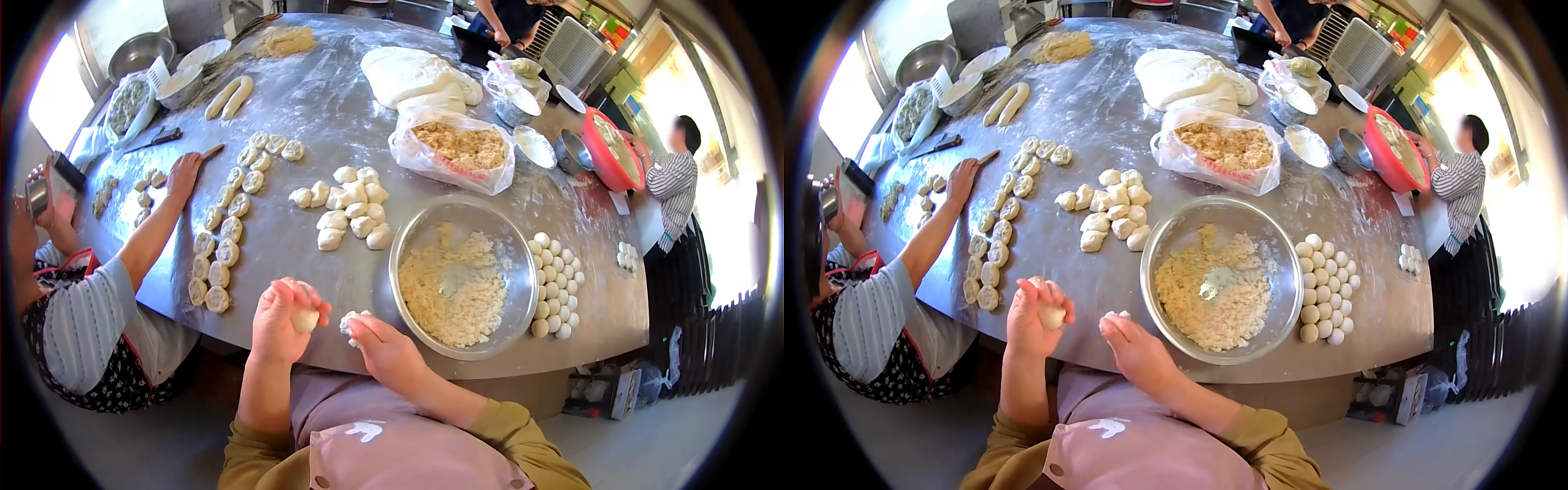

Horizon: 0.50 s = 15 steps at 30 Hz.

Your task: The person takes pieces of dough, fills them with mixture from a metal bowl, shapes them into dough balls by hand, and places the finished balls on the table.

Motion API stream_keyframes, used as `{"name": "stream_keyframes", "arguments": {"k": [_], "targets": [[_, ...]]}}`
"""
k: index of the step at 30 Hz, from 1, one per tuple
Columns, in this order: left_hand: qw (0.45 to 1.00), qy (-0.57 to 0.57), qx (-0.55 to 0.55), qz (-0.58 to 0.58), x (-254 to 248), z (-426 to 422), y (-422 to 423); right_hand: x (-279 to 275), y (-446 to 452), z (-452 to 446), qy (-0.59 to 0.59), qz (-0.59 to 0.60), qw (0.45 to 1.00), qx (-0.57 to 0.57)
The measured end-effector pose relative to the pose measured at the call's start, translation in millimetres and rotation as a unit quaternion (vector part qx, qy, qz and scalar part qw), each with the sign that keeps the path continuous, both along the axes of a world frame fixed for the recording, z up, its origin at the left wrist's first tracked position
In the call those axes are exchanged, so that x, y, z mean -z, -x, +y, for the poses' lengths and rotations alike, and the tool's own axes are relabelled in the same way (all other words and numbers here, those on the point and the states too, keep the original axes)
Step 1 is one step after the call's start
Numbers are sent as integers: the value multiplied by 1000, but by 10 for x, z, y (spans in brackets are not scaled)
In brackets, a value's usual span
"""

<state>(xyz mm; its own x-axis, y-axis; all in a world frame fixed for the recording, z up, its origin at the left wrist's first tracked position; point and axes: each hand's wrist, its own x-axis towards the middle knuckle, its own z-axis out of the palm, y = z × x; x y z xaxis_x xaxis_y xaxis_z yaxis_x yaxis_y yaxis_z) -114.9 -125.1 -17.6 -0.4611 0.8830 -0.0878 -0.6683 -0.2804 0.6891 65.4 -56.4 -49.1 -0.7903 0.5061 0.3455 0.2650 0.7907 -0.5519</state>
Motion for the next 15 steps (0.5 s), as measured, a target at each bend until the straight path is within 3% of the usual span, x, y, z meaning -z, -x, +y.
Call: {"name": "stream_keyframes", "arguments": {"k": [2, 3, 4, 8, 11, 15], "targets": [[994, -88, 47, -34, 154, 7, 59, 302, -19, -36, -24, -50, 998, 0], [998, -17, 25, -51, 56, 33, -20, 336, -11, -50, -44, -62, 997, -4], [998, -23, 34, -48, 51, 71, -26, 347, -4, -39, -66, -73, 995, -7], [997, -10, 25, -66, -63, 225, -78, -53, -25, 22, 94, -112, 989, -12], [995, 10, -22, -96, -191, 357, -111, -628, -35, 62, 212, -7, 977, -21], [994, -32, -54, -85, -215, 604, -342, -808, 150, 222, 143, 151, 978, 4]]}}
